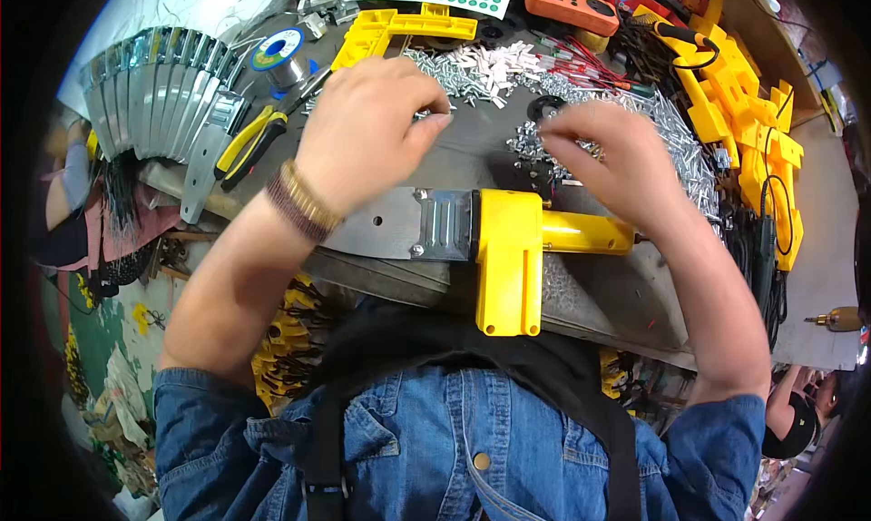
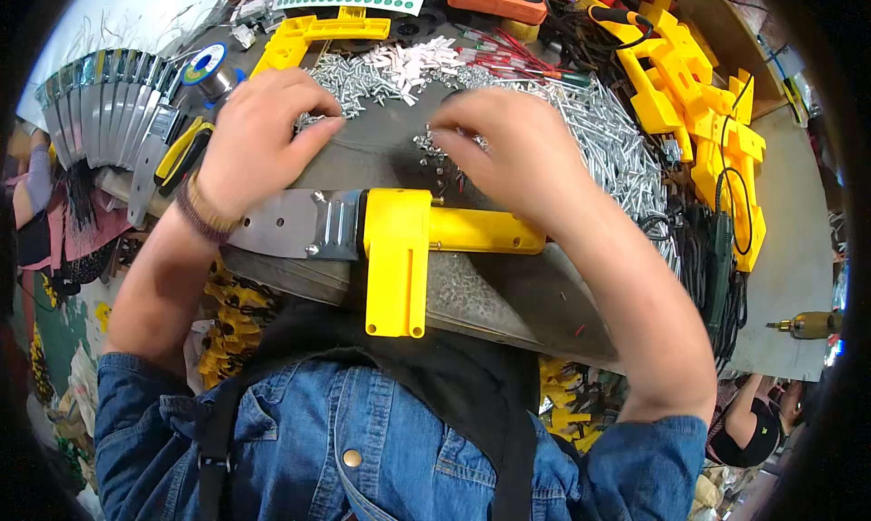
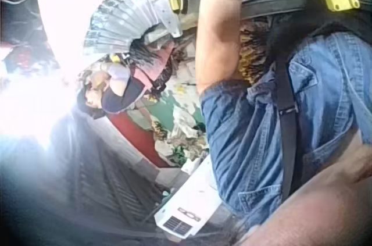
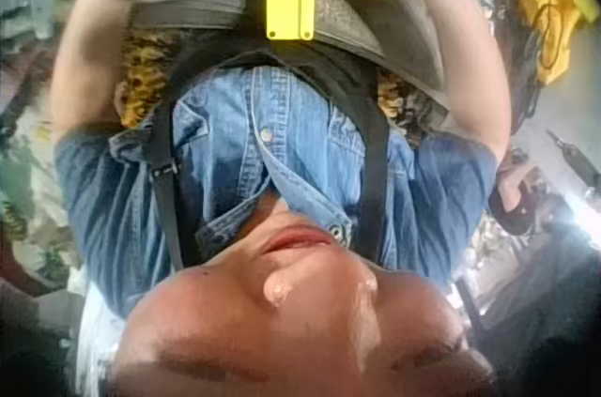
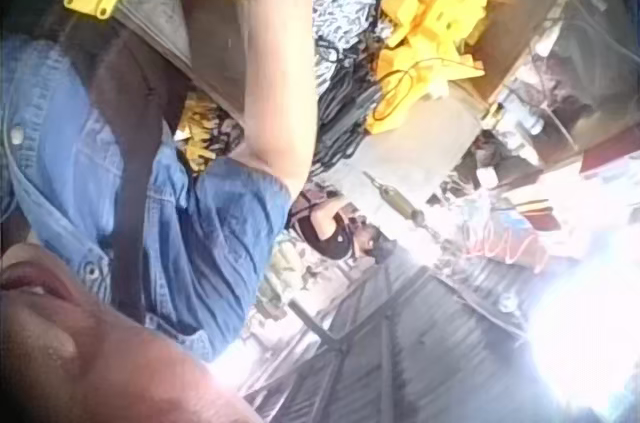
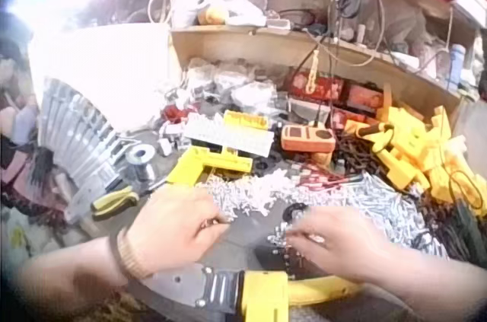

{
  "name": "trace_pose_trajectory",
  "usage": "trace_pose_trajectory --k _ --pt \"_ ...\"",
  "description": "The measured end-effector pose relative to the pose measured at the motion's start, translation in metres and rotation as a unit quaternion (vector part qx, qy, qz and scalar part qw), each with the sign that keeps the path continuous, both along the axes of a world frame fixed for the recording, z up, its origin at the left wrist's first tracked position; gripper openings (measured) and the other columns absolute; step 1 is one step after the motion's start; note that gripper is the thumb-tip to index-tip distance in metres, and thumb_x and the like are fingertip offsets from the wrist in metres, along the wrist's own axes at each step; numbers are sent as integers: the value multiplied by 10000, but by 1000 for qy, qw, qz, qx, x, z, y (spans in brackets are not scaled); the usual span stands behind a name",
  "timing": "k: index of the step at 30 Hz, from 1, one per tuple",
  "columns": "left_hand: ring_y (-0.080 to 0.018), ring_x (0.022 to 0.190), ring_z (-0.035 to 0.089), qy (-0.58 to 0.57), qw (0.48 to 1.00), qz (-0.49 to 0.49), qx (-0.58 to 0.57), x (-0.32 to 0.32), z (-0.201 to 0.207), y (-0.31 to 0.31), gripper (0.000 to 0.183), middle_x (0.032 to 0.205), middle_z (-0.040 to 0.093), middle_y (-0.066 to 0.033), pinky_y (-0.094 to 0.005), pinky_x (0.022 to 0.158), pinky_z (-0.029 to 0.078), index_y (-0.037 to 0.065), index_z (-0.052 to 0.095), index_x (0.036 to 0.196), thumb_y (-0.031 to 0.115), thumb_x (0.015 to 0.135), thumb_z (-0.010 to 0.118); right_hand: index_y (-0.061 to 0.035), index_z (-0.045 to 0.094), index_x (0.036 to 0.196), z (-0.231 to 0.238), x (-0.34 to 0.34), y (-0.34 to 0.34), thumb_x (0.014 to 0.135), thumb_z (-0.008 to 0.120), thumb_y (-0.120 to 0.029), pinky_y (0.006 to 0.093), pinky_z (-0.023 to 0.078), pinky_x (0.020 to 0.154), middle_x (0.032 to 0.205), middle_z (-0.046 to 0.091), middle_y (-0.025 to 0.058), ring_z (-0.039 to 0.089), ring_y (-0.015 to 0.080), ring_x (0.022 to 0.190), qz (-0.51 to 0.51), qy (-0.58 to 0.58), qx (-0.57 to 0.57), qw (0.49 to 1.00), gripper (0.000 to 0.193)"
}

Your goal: Assembling a yellow plastic housing for an electronic device, including wiring and soldering.

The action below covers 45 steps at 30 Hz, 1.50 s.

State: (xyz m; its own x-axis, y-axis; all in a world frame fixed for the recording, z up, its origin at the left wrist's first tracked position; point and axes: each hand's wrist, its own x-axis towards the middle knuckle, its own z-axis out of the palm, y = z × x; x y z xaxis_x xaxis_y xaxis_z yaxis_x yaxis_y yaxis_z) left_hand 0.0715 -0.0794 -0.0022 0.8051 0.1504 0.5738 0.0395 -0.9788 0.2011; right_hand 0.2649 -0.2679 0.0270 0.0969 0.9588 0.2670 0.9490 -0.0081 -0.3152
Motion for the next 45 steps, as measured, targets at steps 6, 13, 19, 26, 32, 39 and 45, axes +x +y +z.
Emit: trace_pose_trajectory --k 6,13,19,26,32,39,45 --pt "-320 871 633 151 985 81 -12 34 -17 19 146 835 644 -104 -434 780 492 53 674 810 191 802 720 -37 736 967 -24 -3 112 818 704 -245 435 547 832 956 717 171 689 340 937 -73 -31 -178 981 258" --pt "-356 864 616 64 996 47 32 32 -28 24 142 867 631 -114 -460 738 473 48 593 891 114 815 693 0 686 942 -10 4 92 834 624 -136 439 537 814 940 700 209 679 366 931 -39 -7 -146 989 184" --pt "-157 767 604 62 955 -80 -278 22 -3 -11 171 817 623 -72 -293 732 487 31 639 1078 57 910 622 6 657 916 -5 33 46 833 682 -150 394 523 760 871 696 172 679 309 844 -73 121 -84 986 179" --pt "-143 708 638 189 902 -79 -379 20 13 -44 115 796 690 -76 -282 680 512 12 691 928 111 870 703 -38 739 938 -19 25 102 808 719 -235 391 537 763 881 720 154 694 299 847 -51 0 -130 990 237" --pt "-131 669 633 200 920 -69 -329 16 12 -48 152 767 691 -89 -278 642 506 4 706 918 152 881 706 -60 726 938 -26 7 120 815 687 -190 426 541 813 916 720 153 688 331 903 -63 -99 -201 972 183" --pt "-256 719 685 204 931 -70 -294 20 6 -50 194 809 707 -131 -339 681 533 15 720 918 203 892 685 -7 638 958 -19 21 89 871 618 -148 449 507 813 926 680 196 656 374 935 -45 -33 -132 990 167" --pt "-330 923 655 192 962 -148 -126 39 9 -82 309 955 679 -120 -421 804 529 88 707 1036 340 858 686 -8 691 997 17 27 -23 854 681 -61 312 523 762 870 692 108 666 189 818 -15 238 -98 966 154"
